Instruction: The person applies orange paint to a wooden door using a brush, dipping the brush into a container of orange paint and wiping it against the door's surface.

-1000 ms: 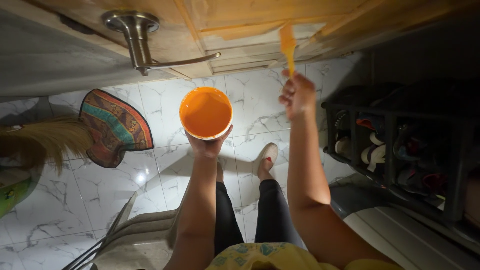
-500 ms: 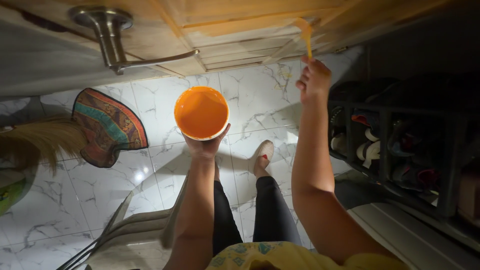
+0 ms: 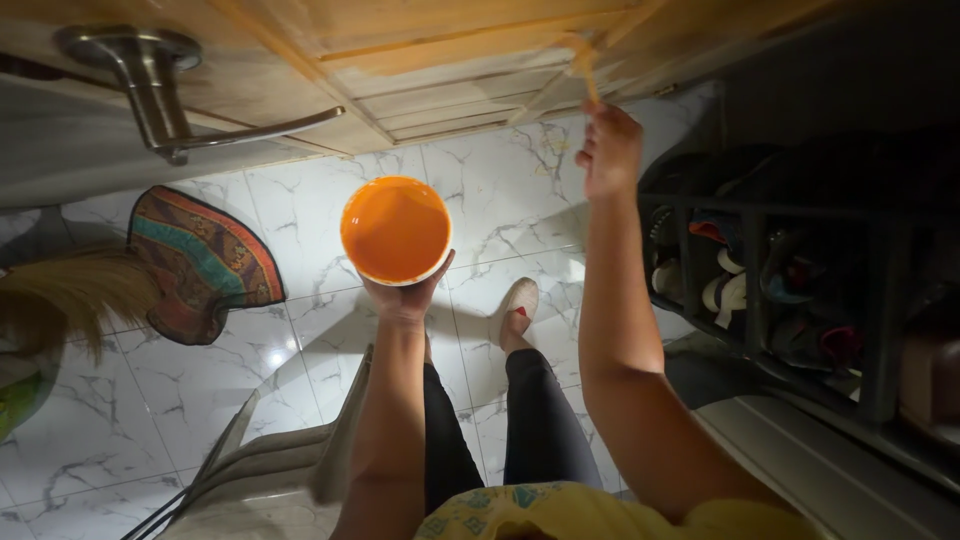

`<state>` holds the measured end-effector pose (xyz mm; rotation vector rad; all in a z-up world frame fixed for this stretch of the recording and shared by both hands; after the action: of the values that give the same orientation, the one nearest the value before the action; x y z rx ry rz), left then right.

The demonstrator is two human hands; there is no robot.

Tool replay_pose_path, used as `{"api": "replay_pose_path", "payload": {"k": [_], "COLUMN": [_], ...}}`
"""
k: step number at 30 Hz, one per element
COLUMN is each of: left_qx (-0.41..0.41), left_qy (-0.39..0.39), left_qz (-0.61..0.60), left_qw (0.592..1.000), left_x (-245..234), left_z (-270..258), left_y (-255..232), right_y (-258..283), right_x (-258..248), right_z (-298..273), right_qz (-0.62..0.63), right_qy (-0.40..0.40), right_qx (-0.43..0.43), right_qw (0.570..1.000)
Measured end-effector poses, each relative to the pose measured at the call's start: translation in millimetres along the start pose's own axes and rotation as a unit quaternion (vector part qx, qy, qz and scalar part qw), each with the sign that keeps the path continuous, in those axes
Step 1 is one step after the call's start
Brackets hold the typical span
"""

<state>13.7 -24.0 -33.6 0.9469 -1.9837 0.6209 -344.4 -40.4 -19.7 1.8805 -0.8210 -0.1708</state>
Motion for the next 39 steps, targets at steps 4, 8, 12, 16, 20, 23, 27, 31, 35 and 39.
{"api": "replay_pose_path", "payload": {"k": [4,8,12,16,20,23,27,31,35,39], "left_qx": [0.000,-0.010,-0.015,-0.001,0.001,-0.011,-0.023,-0.029,-0.034,-0.040], "left_qy": [-0.057,-0.048,0.017,-0.062,-0.046,-0.007,-0.003,-0.044,-0.021,-0.002], "left_qz": [0.037,0.034,0.035,0.049,0.045,0.028,0.013,0.035,0.038,0.025], "left_qw": [0.998,0.998,0.999,0.997,0.998,1.000,1.000,0.998,0.998,0.999], "left_x": [7,7,8,-3,-4,-9,-10,-8,3,5], "left_z": [-6,-10,-12,-17,-19,-13,-8,-9,-1,-2], "left_y": [-2,-12,-29,-47,-59,-61,-57,-50,-47,-42], "right_y": [0,-19,-48,-90,-81,-47,-43,-68,-51,-25], "right_x": [-7,8,60,130,101,44,39,90,66,25], "right_z": [-44,-47,-12,-27,-57,-45,-7,-22,-46,-36], "right_qz": [0.059,0.110,0.137,0.079,0.081,0.126,0.163,0.087,0.086,0.114], "right_qy": [-0.017,-0.092,-0.064,-0.003,0.024,-0.048,-0.123,-0.019,-0.048,-0.098], "right_qx": [-0.010,-0.054,-0.101,-0.004,0.014,-0.085,-0.045,-0.014,-0.033,-0.099], "right_qw": [0.998,0.988,0.983,0.997,0.996,0.987,0.978,0.996,0.995,0.984]}}
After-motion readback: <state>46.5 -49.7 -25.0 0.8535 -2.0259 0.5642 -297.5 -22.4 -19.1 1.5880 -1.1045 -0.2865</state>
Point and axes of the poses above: each hand's wrist, its own z-axis towards the middle knuckle, its own x-axis out of the palm, y = z × x, the point moved 6 cm from there along z, towards the middle knuckle, and after that the axes turned 15 degrees about y, right-handed, at the moved point
